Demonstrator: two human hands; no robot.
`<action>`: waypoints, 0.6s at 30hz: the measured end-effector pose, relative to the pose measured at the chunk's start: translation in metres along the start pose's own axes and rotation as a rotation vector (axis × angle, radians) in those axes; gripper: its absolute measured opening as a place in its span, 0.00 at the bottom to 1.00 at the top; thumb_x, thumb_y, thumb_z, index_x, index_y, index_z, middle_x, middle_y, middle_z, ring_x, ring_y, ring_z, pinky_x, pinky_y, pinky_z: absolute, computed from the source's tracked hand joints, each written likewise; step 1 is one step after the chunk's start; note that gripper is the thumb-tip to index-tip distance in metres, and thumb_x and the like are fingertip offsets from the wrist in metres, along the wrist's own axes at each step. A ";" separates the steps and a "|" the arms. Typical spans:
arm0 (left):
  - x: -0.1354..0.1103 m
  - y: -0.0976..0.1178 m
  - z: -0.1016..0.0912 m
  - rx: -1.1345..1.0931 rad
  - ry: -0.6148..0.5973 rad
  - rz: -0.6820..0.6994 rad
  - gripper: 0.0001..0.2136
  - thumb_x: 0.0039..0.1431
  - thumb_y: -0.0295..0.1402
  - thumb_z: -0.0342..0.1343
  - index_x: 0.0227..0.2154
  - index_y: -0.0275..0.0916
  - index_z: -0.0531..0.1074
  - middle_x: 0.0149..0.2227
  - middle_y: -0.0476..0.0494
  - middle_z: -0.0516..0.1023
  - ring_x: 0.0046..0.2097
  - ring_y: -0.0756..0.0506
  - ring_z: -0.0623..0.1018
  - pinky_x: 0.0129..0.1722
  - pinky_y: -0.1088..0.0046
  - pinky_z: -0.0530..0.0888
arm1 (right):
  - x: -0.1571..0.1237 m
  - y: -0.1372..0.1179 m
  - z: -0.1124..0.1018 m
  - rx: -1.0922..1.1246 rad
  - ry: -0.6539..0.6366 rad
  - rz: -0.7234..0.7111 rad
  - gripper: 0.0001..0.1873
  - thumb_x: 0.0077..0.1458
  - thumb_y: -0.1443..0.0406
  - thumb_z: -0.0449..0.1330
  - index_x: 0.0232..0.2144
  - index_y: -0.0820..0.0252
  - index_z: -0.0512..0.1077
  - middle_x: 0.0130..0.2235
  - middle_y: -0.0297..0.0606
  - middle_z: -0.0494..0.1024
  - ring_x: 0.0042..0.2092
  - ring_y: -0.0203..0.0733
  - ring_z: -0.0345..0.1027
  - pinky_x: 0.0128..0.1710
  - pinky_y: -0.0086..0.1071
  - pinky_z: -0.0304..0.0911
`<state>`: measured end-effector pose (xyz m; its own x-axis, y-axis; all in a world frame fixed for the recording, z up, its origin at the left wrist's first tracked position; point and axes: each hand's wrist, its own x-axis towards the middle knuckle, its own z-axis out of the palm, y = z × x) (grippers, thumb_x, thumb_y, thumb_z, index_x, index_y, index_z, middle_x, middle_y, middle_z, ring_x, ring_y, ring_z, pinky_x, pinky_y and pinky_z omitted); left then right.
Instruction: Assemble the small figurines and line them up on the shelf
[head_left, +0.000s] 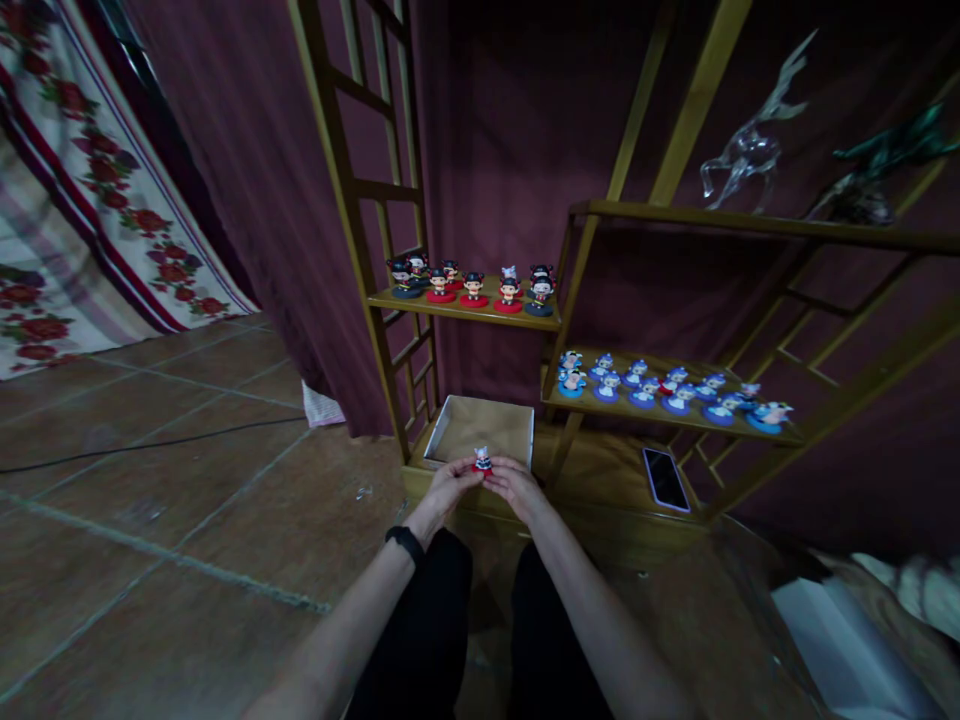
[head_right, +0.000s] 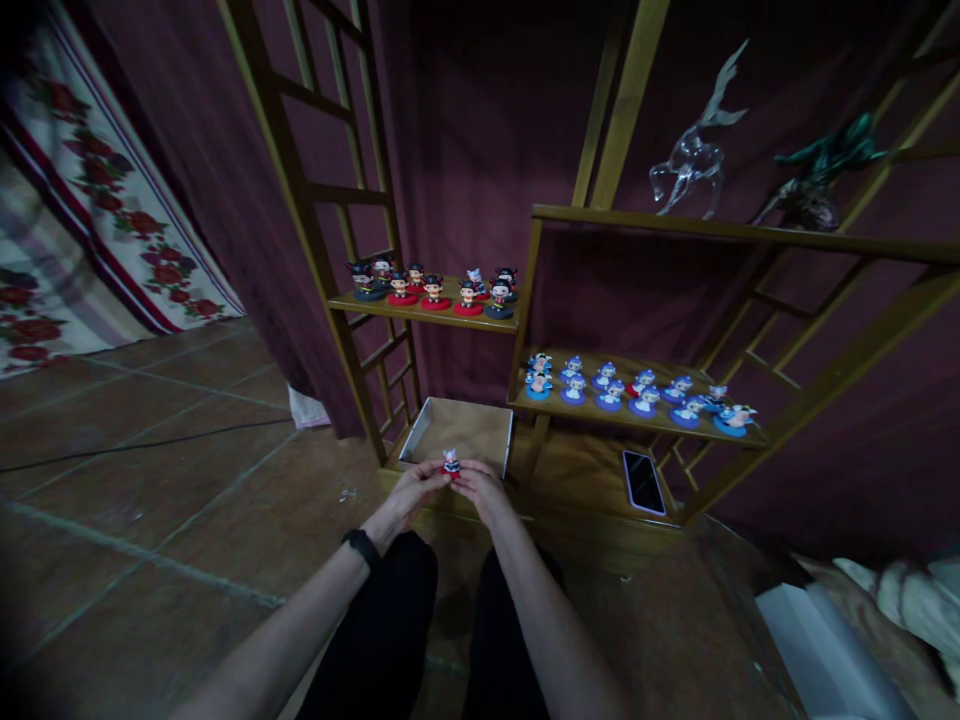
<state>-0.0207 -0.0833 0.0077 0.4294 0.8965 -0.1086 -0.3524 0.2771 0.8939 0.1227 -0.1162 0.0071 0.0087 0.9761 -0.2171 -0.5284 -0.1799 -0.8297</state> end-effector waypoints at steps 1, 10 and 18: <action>-0.003 -0.002 0.000 -0.005 0.012 0.000 0.18 0.37 0.26 0.65 0.36 0.34 0.74 0.34 0.42 0.78 0.34 0.49 0.75 0.39 0.73 0.68 | -0.005 -0.001 -0.002 -0.036 -0.008 0.007 0.14 0.37 0.66 0.63 0.32 0.60 0.72 0.34 0.39 0.78 0.37 0.40 0.71 0.43 0.38 0.64; -0.026 -0.021 0.007 -0.125 -0.011 -0.072 0.13 0.42 0.26 0.63 0.35 0.36 0.72 0.36 0.42 0.77 0.36 0.50 0.76 0.38 0.75 0.70 | -0.042 0.000 -0.013 -0.167 0.077 -0.009 0.16 0.37 0.61 0.63 0.33 0.59 0.72 0.33 0.38 0.77 0.34 0.39 0.71 0.39 0.36 0.64; -0.035 -0.020 0.010 -0.082 0.068 -0.077 0.15 0.40 0.25 0.63 0.35 0.37 0.72 0.35 0.44 0.78 0.34 0.50 0.76 0.35 0.77 0.70 | -0.039 0.013 0.006 -0.050 0.179 -0.014 0.10 0.38 0.66 0.59 0.28 0.60 0.70 0.26 0.34 0.75 0.29 0.35 0.70 0.35 0.33 0.65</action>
<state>-0.0208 -0.1233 -0.0020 0.4011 0.8923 -0.2071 -0.3891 0.3707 0.8433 0.1105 -0.1563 0.0074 0.1690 0.9421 -0.2897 -0.4841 -0.1767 -0.8570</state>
